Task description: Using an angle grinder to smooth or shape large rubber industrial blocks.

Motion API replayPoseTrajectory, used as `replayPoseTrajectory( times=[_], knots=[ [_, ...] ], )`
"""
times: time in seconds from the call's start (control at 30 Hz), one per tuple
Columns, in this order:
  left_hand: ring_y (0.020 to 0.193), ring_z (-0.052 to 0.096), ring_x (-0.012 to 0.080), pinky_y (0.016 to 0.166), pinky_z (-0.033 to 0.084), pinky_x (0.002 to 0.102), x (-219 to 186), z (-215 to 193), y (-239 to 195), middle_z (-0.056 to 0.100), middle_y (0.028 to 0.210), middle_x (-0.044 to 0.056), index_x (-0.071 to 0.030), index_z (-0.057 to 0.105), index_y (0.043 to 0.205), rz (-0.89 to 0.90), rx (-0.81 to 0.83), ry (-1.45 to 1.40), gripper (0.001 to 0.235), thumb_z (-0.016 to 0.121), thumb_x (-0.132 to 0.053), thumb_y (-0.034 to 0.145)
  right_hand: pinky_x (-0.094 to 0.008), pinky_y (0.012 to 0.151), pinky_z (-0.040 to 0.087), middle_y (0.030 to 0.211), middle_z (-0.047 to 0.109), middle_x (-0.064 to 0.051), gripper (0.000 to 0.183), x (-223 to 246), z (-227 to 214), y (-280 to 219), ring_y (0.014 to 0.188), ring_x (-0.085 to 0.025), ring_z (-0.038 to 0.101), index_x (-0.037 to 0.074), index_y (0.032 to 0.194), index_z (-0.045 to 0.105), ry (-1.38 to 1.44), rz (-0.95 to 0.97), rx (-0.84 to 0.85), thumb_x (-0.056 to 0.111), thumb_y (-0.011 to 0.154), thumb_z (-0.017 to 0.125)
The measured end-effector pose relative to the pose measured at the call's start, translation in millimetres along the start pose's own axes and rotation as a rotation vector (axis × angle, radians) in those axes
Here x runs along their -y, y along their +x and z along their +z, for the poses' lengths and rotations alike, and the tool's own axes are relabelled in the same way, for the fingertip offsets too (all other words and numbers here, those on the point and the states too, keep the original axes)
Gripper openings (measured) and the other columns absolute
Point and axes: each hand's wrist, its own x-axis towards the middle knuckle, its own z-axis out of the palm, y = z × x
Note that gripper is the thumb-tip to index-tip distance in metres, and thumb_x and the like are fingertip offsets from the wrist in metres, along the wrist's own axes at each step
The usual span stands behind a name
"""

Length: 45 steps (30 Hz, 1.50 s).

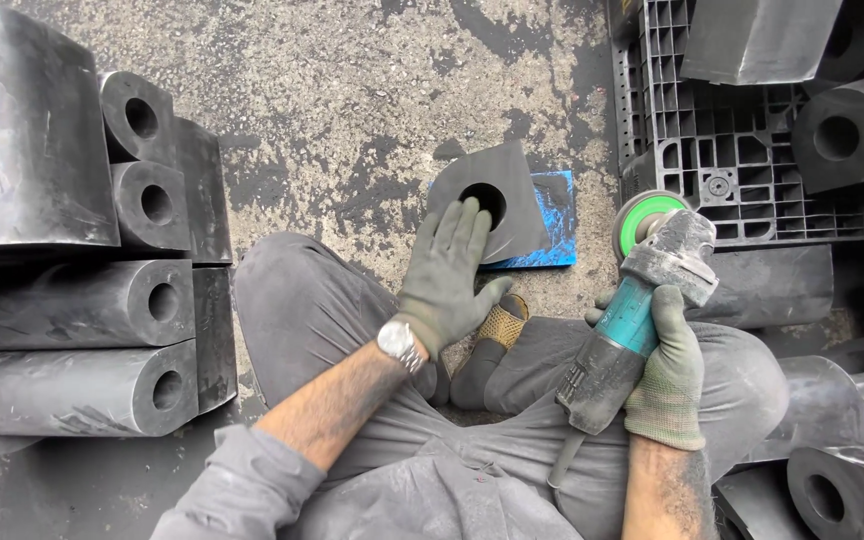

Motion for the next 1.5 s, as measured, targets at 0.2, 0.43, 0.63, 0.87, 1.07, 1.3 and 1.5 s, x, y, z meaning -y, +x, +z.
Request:
replayPoseTrajectory(
  times=[0.2,0.43,0.63,0.87,1.07,1.3,1.5],
  knots=[
    [0.154,0.007,0.0342,0.122,-0.001,0.048,16,26,-6,0.014,0.168,0.019,-0.002,0.019,0.159,-0.135,-0.307,-0.224,0.09,0.035,-0.065,0.096,-0.038,0.074,0.063,0.107,0.07,-0.017,0.062,0,2,0,0.09,-0.029,0.074,-0.001,0.139,0.052,-0.011,-0.007,0.024,0.047,0.102,0.065],
    [0.157,0.01,0.0312,0.126,0.0,0.049,27,1,14,0.014,0.169,0.016,-0.005,0.022,0.16,-0.142,-0.102,-0.239,0.087,0.037,-0.064,0.098,-0.038,0.076,0.062,0.107,0.07,-0.017,0.06,-1,4,-3,0.09,-0.028,0.073,-0.001,0.137,0.053,-0.032,-0.016,0.044,0.047,0.103,0.064],
    [0.156,0.01,0.0323,0.126,0.0,0.047,-4,10,-23,0.013,0.167,0.021,0.0,0.02,0.159,-0.156,-0.133,-0.221,0.093,0.038,-0.066,0.096,-0.038,0.077,0.063,0.108,0.07,-0.018,0.06,0,3,1,0.09,-0.029,0.073,-0.001,0.139,0.053,-0.043,-0.016,0.017,0.047,0.104,0.063],
    [0.158,0.004,0.0354,0.126,-0.003,0.046,-42,28,-31,0.009,0.169,0.027,0.006,0.012,0.158,-0.059,-0.226,-0.263,0.099,0.038,-0.065,0.096,-0.039,0.075,0.063,0.11,0.069,-0.019,0.062,0,3,2,0.092,-0.03,0.073,-0.001,0.141,0.052,-0.045,-0.004,0.027,0.049,0.105,0.061],
    [0.157,0.002,0.037,0.126,-0.004,0.047,-67,8,-18,0.009,0.168,0.028,0.006,0.018,0.158,0.069,-0.224,-0.322,0.098,0.041,-0.064,0.093,-0.041,0.08,0.063,0.111,0.069,-0.019,0.063,-2,2,3,0.094,-0.03,0.073,-0.003,0.14,0.052,-0.022,0.01,0.046,0.049,0.106,0.061],
    [0.155,0.02,0.0321,0.124,0.008,0.048,-44,37,-42,0.022,0.166,0.022,0.003,0.033,0.154,0.04,-0.435,-0.336,0.092,0.048,-0.06,0.088,-0.043,0.081,0.062,0.11,0.07,-0.019,0.062,-3,-7,3,0.094,-0.031,0.073,-0.003,0.138,0.052,-0.03,0.073,0.065,0.047,0.103,0.062],
    [0.147,0.035,0.0402,0.123,0.023,0.052,-19,4,-83,0.037,0.156,0.028,0.009,0.04,0.149,0.008,-0.387,-0.47,0.087,0.058,-0.054,0.092,-0.037,0.081,0.06,0.109,0.071,-0.018,0.056,2,20,-25,0.094,-0.026,0.073,-0.002,0.134,0.056,-0.202,0.151,0.113,0.04,0.098,0.065]
  ],
)
